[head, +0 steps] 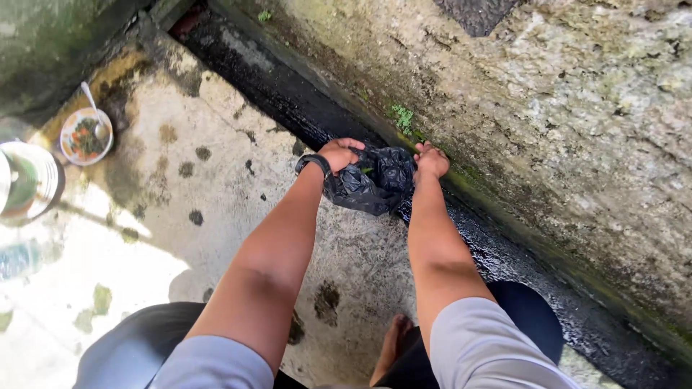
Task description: Picking small plants or weeds from the base of a wall and placing them into a plastic bag.
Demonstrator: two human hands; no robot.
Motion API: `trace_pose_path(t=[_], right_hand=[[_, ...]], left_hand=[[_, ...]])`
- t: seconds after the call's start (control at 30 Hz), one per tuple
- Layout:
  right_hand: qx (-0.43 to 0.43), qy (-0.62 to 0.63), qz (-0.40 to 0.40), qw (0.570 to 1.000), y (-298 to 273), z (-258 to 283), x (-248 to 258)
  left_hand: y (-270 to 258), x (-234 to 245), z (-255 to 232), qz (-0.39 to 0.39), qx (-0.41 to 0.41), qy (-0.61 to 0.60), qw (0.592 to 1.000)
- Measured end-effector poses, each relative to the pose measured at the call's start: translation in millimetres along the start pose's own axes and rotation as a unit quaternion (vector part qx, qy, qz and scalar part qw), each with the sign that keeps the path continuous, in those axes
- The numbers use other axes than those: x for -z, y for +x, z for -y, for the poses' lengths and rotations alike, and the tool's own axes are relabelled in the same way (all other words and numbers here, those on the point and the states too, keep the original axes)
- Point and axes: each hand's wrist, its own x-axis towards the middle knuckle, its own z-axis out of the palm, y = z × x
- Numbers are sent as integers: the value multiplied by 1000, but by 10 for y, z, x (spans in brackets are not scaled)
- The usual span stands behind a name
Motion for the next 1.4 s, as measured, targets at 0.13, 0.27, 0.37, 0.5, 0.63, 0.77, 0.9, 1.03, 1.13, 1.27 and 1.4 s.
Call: trace_pose_path(t=[0.13,0.27,0.37,0.5,0.63,0.77,0.9,1.03,1.13,1.27,1.4], right_hand=[[-19,-2,5,1000,-42,52,33],[3,40,38,998,1,17,187],[36,-28,97,994,-169,178,278],[120,-180,210,953,-516,326,411],[94,-446,307,835,-1360,826,161],[86,-573,283,765,-1401,796,60],[150,-458,246,841,-1070,585,-67],[117,-252,202,939,-1009,519,-289],[44,-163,155,973,-1163,605,-440],[-14,-40,120,992,-1043,521,-593],[-29,8,133,991,-861,415,-754]], left_hand=[[12,91,-104,39,11,55,998],[154,116,-93,49,-15,47,998],[336,128,-83,72,-30,65,995],[464,-1,-99,109,-35,36,993],[576,-109,-72,116,-36,37,992],[539,-93,-96,182,-42,-66,980],[547,121,-14,236,-10,-136,962],[448,324,64,275,-9,-211,938],[296,411,62,290,-8,-237,927],[189,521,123,293,3,-231,928],[59,622,160,295,10,-246,923]])
